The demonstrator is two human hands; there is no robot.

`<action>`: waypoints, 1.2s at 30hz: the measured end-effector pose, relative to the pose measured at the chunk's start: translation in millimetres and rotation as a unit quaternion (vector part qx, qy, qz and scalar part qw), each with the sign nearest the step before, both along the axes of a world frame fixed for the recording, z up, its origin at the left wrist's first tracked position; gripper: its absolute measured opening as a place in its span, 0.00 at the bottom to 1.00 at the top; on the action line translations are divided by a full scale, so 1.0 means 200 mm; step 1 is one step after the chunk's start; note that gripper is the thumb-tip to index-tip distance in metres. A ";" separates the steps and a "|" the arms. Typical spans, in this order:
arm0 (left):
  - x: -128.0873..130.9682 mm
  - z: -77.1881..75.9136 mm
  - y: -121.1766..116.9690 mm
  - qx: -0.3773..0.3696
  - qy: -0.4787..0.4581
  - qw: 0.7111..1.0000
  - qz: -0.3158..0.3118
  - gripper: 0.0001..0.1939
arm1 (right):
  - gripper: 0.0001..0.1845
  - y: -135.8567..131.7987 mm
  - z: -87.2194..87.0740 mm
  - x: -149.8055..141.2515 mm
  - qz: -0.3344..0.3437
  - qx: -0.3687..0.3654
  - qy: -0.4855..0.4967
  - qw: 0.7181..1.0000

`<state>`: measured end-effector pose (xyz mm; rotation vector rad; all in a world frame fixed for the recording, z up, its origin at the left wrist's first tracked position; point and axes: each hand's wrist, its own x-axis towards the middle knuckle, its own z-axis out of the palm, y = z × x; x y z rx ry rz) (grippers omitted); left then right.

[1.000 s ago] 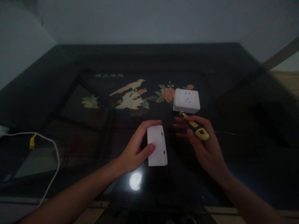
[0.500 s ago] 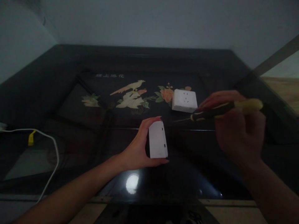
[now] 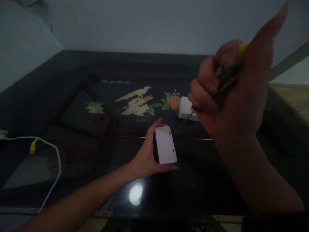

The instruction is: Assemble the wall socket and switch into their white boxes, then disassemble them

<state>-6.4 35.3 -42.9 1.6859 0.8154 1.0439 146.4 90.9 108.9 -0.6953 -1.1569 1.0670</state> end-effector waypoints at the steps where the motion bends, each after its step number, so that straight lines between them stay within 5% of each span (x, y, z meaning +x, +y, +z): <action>1: 0.00 0.00 0.00 -0.004 0.004 1.000 -0.002 0.60 | 0.32 0.00 -0.01 0.00 -0.001 0.001 0.005 1.000; 13: -0.02 0.00 0.00 0.020 0.039 0.999 -0.001 0.53 | 0.33 0.02 -0.08 -0.02 0.004 0.054 0.004 0.999; 22: -0.02 0.02 0.00 0.030 0.055 0.998 0.011 0.48 | 0.26 -0.06 -0.06 -0.08 -0.020 0.086 -0.093 0.992; 30: 0.00 0.01 0.00 0.065 0.048 0.996 0.043 0.45 | 0.17 -0.04 -0.01 -0.13 0.152 0.117 -0.243 0.951; 36: 0.00 0.02 -0.02 0.004 0.082 0.995 0.047 0.45 | 0.21 -0.03 0.06 -0.25 0.220 0.096 -0.381 0.893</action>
